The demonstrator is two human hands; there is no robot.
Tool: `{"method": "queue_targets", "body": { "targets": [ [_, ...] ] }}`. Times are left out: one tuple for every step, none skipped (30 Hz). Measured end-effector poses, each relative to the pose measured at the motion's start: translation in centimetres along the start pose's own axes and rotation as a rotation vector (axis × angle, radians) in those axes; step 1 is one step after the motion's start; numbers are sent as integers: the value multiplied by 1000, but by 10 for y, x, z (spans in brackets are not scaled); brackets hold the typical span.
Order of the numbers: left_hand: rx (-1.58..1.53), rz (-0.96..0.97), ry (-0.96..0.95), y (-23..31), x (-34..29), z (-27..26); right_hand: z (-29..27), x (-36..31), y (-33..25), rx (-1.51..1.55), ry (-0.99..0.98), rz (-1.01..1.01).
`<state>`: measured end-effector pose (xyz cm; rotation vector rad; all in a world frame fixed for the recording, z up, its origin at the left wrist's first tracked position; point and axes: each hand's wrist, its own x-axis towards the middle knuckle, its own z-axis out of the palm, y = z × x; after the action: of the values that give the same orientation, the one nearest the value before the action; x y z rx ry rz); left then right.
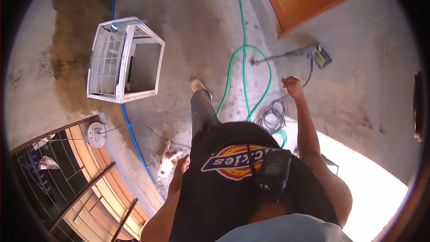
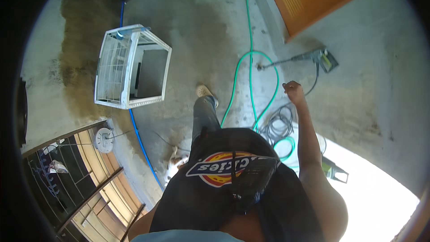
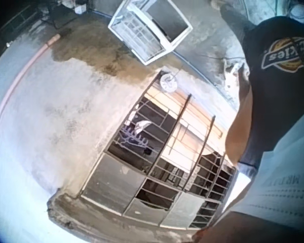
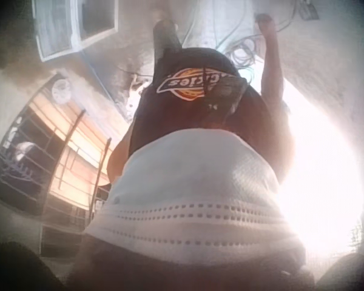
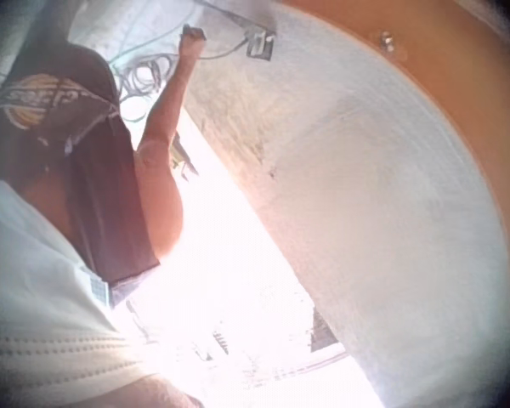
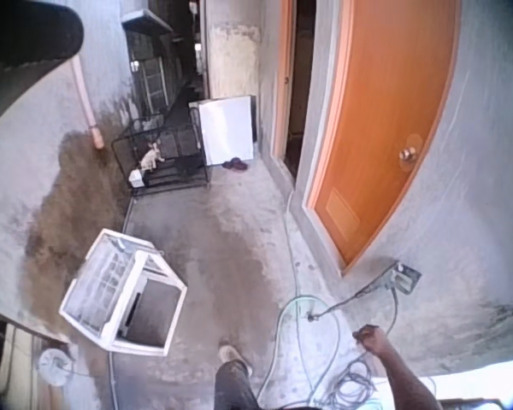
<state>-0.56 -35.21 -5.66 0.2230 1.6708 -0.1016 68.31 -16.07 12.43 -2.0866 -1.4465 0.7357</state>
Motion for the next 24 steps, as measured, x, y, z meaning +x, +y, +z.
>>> {"method": "queue_targets", "body": {
  "targets": [
    [3, -28, 76, 21, 2, 4, -9, 34, -5, -5, 107, -23],
    [16, -60, 151, 50, -2, 3, -17, 69, -12, -11, 124, -41],
    [-25, 12, 129, 81, -7, -6, -22, 108, -29, -1, 165, 20],
    [-52, 82, 109, 117, -11, -17, -27, 140, -48, 15, 211, 94],
    [-14, -1, 192, 160, -10, -23, -26, 173, -73, 40, 200, 132],
    [39, -85, 259, 203, -7, -23, -25, 201, -65, 37, 224, 130],
    [71, -18, 260, 261, 2, -26, -17, 231, -56, -92, 235, -50],
    [100, 26, 264, 310, 5, -27, -12, 249, -43, -222, 219, -220],
    [101, 70, 286, 352, 9, -27, 2, 260, -50, -218, 156, -21],
    [102, 124, 310, 406, 13, -25, 17, 267, -57, -213, 99, 172],
    [105, 203, 307, 472, 15, -12, 27, 268, -36, -272, 43, 146],
    [151, 271, 204, 560, 14, 16, 27, 252, 30, -386, 46, 153],
    [384, 585, 342, 595, 34, -12, 49, 261, 10, -428, -82, 117],
    [666, 899, 442, 643, 55, -27, 60, 256, 13, -419, -128, 74],
    [753, 1058, 348, 736, 50, 30, 62, 213, 86, -613, -277, 131],
    [635, 1202, 316, 800, 48, 62, 83, 182, 121, -540, -399, 452],
    [482, 1180, 275, 849, 28, 90, 102, 160, 142, -497, -505, 661],
    [318, 1145, 226, 889, -2, 120, 115, 127, 159, -439, -402, 759],
    [237, 1092, 169, 909, -6, 140, 96, 82, 224, -136, -356, 759],
    [248, 1040, 133, 960, -48, 172, 138, 80, 210, -64, -659, 1284],
    [203, 956, 75, 999, -65, 195, 154, 125, 213, -30, -659, 1273],
    [201, 964, 86, 1031, -68, 209, 159, 174, 222, 62, -527, 1136],
    [288, 1017, 92, 1053, -69, 229, 162, 204, 228, 160, -388, 1017],
    [365, 1060, 94, 1074, -65, 242, 161, 235, 235, 240, -253, 896]
  ]
}}
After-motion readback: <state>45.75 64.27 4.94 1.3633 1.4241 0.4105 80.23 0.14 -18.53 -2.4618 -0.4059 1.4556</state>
